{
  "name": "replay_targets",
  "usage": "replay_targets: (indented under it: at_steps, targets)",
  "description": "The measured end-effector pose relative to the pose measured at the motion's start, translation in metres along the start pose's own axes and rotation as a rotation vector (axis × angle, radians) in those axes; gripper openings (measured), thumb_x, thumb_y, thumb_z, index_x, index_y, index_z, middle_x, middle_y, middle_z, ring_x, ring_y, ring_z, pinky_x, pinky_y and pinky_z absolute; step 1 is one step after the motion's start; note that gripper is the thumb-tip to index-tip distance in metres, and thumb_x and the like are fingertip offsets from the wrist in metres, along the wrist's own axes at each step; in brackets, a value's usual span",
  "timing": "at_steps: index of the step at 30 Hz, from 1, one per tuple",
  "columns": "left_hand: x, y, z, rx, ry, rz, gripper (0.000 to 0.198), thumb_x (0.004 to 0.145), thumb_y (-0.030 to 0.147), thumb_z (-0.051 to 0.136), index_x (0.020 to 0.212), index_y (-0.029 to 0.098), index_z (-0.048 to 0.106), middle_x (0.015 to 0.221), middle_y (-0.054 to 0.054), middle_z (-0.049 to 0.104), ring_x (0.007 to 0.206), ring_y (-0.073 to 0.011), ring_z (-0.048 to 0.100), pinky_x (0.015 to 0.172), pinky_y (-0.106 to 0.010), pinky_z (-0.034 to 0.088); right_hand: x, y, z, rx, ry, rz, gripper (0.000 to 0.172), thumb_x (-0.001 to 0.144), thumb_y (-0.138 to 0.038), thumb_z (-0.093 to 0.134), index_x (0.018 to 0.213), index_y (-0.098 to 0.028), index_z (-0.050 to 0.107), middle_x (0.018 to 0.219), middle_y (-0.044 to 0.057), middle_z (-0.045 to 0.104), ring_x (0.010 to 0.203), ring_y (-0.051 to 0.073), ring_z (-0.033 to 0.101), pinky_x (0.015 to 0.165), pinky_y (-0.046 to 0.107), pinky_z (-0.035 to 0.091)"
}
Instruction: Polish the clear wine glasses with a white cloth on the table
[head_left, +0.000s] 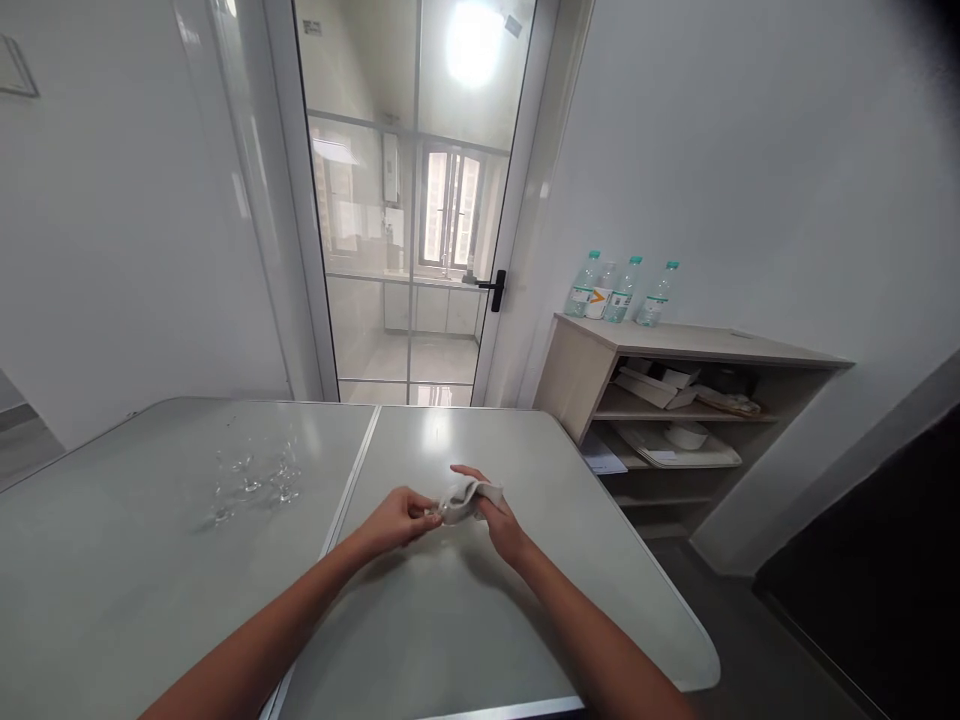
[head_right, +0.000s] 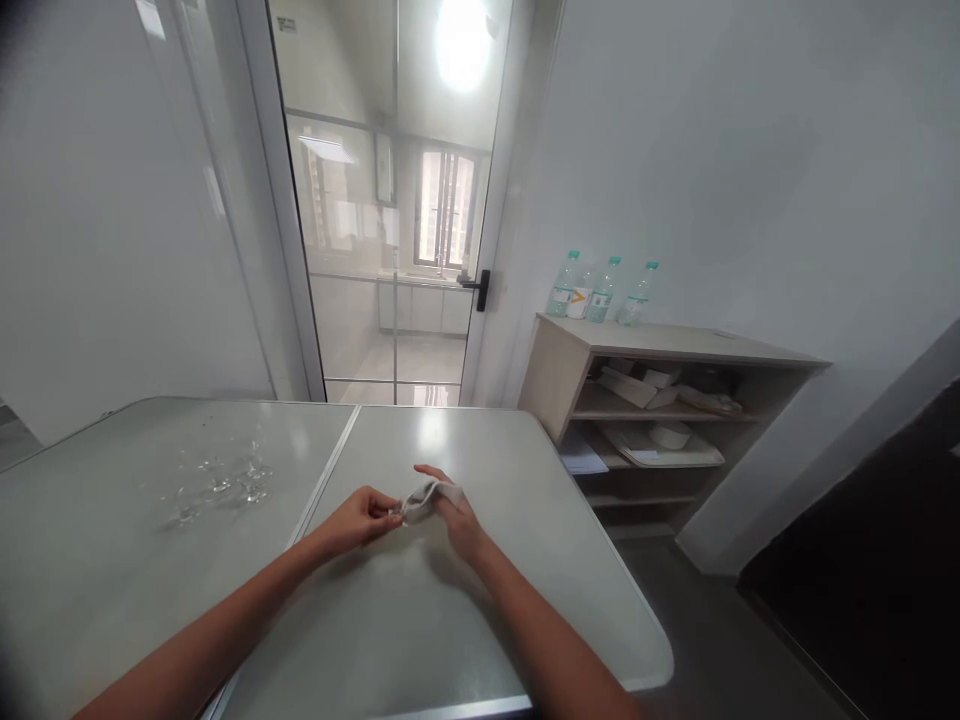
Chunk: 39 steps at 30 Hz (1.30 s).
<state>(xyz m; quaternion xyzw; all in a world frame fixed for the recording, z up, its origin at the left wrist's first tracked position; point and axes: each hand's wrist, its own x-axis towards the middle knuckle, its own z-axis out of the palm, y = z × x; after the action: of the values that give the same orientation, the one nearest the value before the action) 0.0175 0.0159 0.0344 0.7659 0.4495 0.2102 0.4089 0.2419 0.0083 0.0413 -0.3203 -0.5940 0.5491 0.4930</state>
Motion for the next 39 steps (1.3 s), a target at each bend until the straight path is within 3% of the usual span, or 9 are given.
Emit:
replay_targets:
  at_steps: [4, 8, 11, 16, 18, 25, 32, 37, 39]
  targets:
    - [-0.001, 0.002, 0.017, 0.434, 0.246, 0.073, 0.034, 0.090, 0.042, 0.058, 0.112, 0.018, 0.069, 0.078, -0.007, 0.068, 0.070, -0.0200, 0.059, 0.067, -0.028, 0.039, 0.012, 0.021, 0.001, 0.141, 0.159, 0.204, 0.045, 0.085, -0.045, 0.062, 0.118, -0.016, 0.072, 0.102, 0.007, 0.072, 0.094, 0.025, 0.062, 0.089, 0.036, 0.047]
    - [0.001, 0.004, 0.020, -0.192, -0.065, -0.108, 0.047, 0.088, 0.060, 0.053, 0.068, 0.019, 0.053, 0.056, 0.002, 0.045, 0.048, -0.0117, 0.038, 0.054, -0.026, 0.036, 0.006, 0.014, -0.007, 0.092, 0.062, 0.102, 0.050, 0.086, -0.054, 0.067, 0.123, -0.021, 0.071, 0.111, 0.007, 0.072, 0.102, 0.026, 0.062, 0.095, 0.037, 0.045]
    - [0.002, 0.003, 0.012, -0.484, -0.242, -0.134, 0.052, 0.085, 0.065, 0.055, 0.063, 0.021, 0.041, 0.055, 0.006, 0.035, 0.045, -0.0081, 0.025, 0.050, -0.025, 0.034, 0.000, -0.002, -0.009, 0.044, -0.091, 0.010, 0.053, 0.089, -0.054, 0.066, 0.132, -0.025, 0.067, 0.104, 0.006, 0.072, 0.095, 0.025, 0.064, 0.091, 0.038, 0.047]
    - [0.001, 0.002, 0.017, 0.158, 0.219, 0.068, 0.029, 0.087, 0.045, 0.059, 0.090, 0.017, 0.067, 0.066, -0.002, 0.056, 0.061, -0.0164, 0.050, 0.061, -0.027, 0.036, 0.008, 0.008, -0.001, 0.044, 0.083, 0.060, 0.046, 0.085, -0.051, 0.069, 0.121, -0.022, 0.073, 0.100, 0.005, 0.072, 0.097, 0.025, 0.062, 0.094, 0.037, 0.045]
    - [0.000, 0.003, 0.023, 0.279, 0.285, 0.089, 0.028, 0.086, 0.041, 0.060, 0.101, 0.019, 0.068, 0.073, -0.004, 0.061, 0.066, -0.0184, 0.054, 0.065, -0.028, 0.037, 0.012, 0.016, 0.000, 0.100, 0.180, 0.146, 0.045, 0.083, -0.054, 0.069, 0.110, -0.019, 0.076, 0.097, 0.007, 0.072, 0.094, 0.026, 0.062, 0.091, 0.038, 0.046]
    - [0.000, 0.007, 0.010, -0.444, -0.268, -0.122, 0.058, 0.092, 0.066, 0.045, 0.080, 0.013, 0.065, 0.058, 0.004, 0.040, 0.045, -0.0073, 0.024, 0.050, -0.025, 0.032, 0.000, -0.004, -0.006, 0.102, -0.078, 0.024, 0.046, 0.091, -0.049, 0.063, 0.129, -0.024, 0.068, 0.100, 0.005, 0.071, 0.088, 0.023, 0.063, 0.084, 0.034, 0.047]
    - [-0.001, 0.006, 0.022, 0.382, 0.289, 0.045, 0.029, 0.088, 0.040, 0.061, 0.106, 0.019, 0.068, 0.074, -0.004, 0.063, 0.066, -0.0186, 0.057, 0.063, -0.027, 0.038, 0.011, 0.017, 0.001, 0.136, 0.184, 0.130, 0.044, 0.083, -0.052, 0.070, 0.113, -0.020, 0.075, 0.108, 0.007, 0.073, 0.106, 0.028, 0.062, 0.096, 0.038, 0.045]
    - [0.001, 0.005, 0.017, -0.353, -0.218, -0.132, 0.056, 0.090, 0.067, 0.048, 0.078, 0.015, 0.064, 0.056, 0.005, 0.038, 0.045, -0.0083, 0.028, 0.051, -0.024, 0.033, 0.002, 0.002, -0.004, 0.138, -0.035, 0.067, 0.049, 0.088, -0.053, 0.066, 0.125, -0.023, 0.069, 0.104, 0.006, 0.072, 0.089, 0.024, 0.065, 0.081, 0.035, 0.050]
    - [0.002, 0.004, 0.012, -0.466, -0.299, -0.139, 0.056, 0.089, 0.068, 0.049, 0.078, 0.015, 0.063, 0.056, 0.006, 0.034, 0.045, -0.0074, 0.023, 0.050, -0.024, 0.032, 0.000, -0.005, -0.004, 0.131, -0.108, 0.049, 0.049, 0.089, -0.054, 0.063, 0.127, -0.022, 0.067, 0.098, 0.006, 0.072, 0.081, 0.023, 0.065, 0.075, 0.034, 0.051]
